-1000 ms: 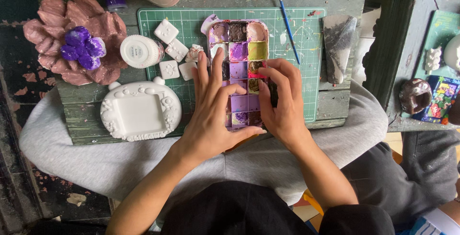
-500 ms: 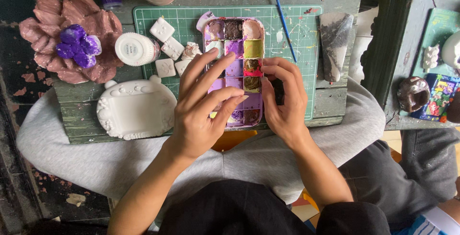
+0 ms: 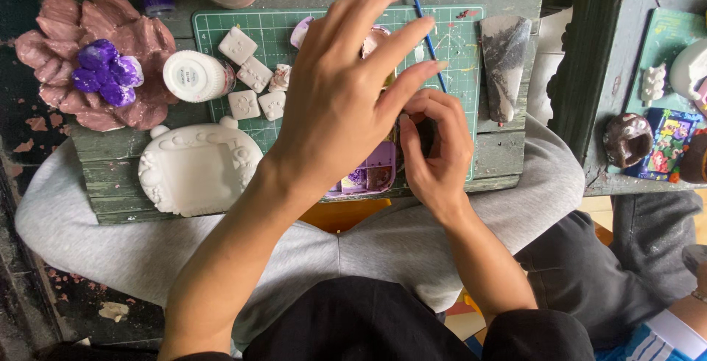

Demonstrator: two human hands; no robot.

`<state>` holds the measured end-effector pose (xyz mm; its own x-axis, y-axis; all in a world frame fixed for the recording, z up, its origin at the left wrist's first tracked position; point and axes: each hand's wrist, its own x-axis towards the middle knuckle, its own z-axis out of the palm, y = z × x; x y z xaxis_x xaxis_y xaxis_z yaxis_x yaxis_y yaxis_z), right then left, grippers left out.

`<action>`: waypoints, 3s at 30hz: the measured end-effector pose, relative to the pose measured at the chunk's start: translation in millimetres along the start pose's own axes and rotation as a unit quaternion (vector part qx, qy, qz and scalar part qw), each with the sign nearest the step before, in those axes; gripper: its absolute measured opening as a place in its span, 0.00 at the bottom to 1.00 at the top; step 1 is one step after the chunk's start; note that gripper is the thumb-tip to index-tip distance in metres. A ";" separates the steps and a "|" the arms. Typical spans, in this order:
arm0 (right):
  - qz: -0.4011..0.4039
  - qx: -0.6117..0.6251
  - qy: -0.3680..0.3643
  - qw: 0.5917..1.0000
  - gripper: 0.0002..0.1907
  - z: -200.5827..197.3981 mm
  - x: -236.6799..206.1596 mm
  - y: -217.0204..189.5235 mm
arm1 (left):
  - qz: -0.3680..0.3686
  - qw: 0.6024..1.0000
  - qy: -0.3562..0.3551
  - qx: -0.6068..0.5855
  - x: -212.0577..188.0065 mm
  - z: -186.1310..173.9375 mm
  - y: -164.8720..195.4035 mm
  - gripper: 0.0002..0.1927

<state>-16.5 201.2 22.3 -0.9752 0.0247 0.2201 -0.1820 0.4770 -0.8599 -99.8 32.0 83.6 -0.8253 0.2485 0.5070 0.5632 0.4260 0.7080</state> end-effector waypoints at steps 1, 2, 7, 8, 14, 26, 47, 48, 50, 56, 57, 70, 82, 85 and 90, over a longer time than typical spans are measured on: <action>0.014 0.032 0.004 0.999 0.13 0.1 -0.2 1.5 | -0.016 1.000 -0.007 0.001 -5.5 -2.4 -2.4 0.10; 0.024 0.051 0.004 0.998 0.13 -0.3 -1.1 2.9 | -0.033 0.999 -0.014 0.001 -11.6 -4.8 -4.9 0.08; 0.101 0.199 0.019 0.975 0.13 0.9 -5.9 13.1 | -0.075 0.997 -0.003 -0.024 -40.7 -16.1 -13.3 0.07; 0.106 0.219 0.020 0.970 0.14 -0.7 -6.8 15.0 | -0.089 0.995 -0.002 -0.039 -44.9 -17.6 -13.2 0.06; 0.106 0.376 -0.010 0.920 0.24 -17.0 -6.1 24.5 | -0.105 0.991 -0.027 -0.075 -57.9 -20.9 -4.3 0.06; 0.099 0.505 -0.078 0.854 0.33 -23.8 -11.7 29.2 | -0.109 0.991 -0.058 -0.049 -77.7 -45.8 9.6 0.10; -0.079 0.170 -0.077 0.979 0.19 -11.2 -20.4 8.7 | -0.050 0.959 -0.106 0.257 -62.0 -39.5 -29.8 0.26; -0.084 0.165 -0.078 0.980 0.19 -12.9 -20.7 8.7 | -0.045 0.960 -0.101 0.258 -60.5 -38.5 -30.9 0.24; -0.087 0.167 -0.077 0.979 0.20 -15.0 -21.5 9.6 | -0.031 0.960 -0.094 0.263 -57.9 -39.9 -32.2 0.21; -0.013 0.288 -0.077 0.954 0.23 -20.0 -30.8 8.1 | -0.024 0.985 0.000 0.170 -60.7 -46.7 -9.7 0.13; -0.006 0.312 -0.079 0.947 0.24 -21.3 -31.8 7.4 | -0.068 0.995 -0.012 0.065 -63.2 -44.8 -1.2 0.13; -0.141 0.186 -0.046 0.971 0.21 -24.1 -32.6 -3.7 | -0.294 0.868 -0.077 -0.393 -88.8 -19.7 34.2 0.18; -0.251 0.065 -0.062 0.964 0.23 -26.5 -33.1 -4.1 | -0.318 0.826 -0.097 -0.455 -106.1 -17.6 30.3 0.18; -0.270 0.053 -0.076 0.958 0.22 -26.0 -35.6 -0.1 | -0.311 0.808 -0.090 -0.491 -109.6 -14.9 26.8 0.17; -0.237 0.143 -0.088 0.957 0.31 -23.1 -40.5 3.5 | -0.321 0.753 -0.081 -0.569 -116.4 -14.5 21.1 0.17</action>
<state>25.3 222.1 21.1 -0.7756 -0.2947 0.5582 -0.6124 0.1365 -0.7787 8.7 -0.5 46.7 -0.8843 0.4510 -0.1211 -0.3607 -0.4950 0.7905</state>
